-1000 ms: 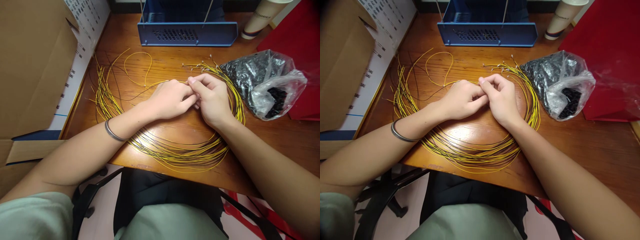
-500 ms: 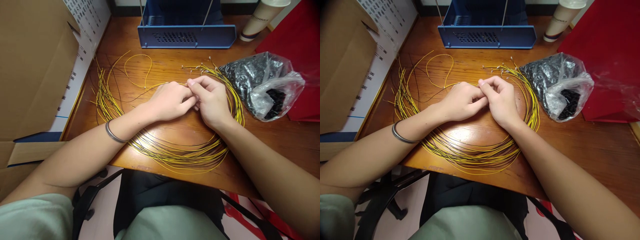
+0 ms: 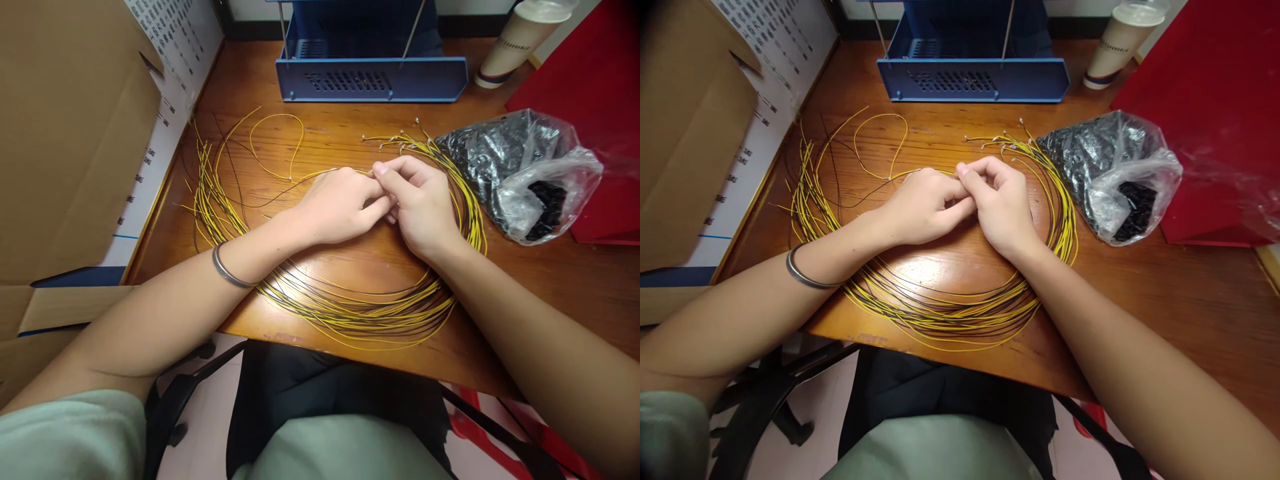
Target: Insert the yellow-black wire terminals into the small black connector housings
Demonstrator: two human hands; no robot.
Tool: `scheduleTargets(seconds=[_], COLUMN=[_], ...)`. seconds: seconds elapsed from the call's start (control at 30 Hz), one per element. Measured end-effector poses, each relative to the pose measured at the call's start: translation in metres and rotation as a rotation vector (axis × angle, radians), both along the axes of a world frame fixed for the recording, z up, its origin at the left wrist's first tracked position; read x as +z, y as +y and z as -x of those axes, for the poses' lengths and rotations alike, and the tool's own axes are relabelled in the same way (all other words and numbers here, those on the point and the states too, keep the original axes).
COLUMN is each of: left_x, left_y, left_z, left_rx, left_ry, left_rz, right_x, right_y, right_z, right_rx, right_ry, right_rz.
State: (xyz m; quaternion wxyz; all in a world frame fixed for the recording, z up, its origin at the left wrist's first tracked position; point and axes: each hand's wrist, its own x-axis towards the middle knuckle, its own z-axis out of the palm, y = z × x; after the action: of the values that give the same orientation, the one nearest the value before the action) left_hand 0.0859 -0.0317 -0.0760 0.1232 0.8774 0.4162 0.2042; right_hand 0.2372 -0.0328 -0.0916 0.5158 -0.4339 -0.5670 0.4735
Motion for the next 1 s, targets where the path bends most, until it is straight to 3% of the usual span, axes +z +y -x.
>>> scheduleTargets(seconds=[1.0], left_x=[0.0015], left_y=[0.0003], left_z=[-0.0005], left_rx=[0.009], left_ry=[0.041], left_rz=[-0.011], right_x=[-0.0045], right_y=[0.0025], right_z=[-0.0012], right_rx=[0.006], right_ry=[0.021], right_rz=[-0.032])
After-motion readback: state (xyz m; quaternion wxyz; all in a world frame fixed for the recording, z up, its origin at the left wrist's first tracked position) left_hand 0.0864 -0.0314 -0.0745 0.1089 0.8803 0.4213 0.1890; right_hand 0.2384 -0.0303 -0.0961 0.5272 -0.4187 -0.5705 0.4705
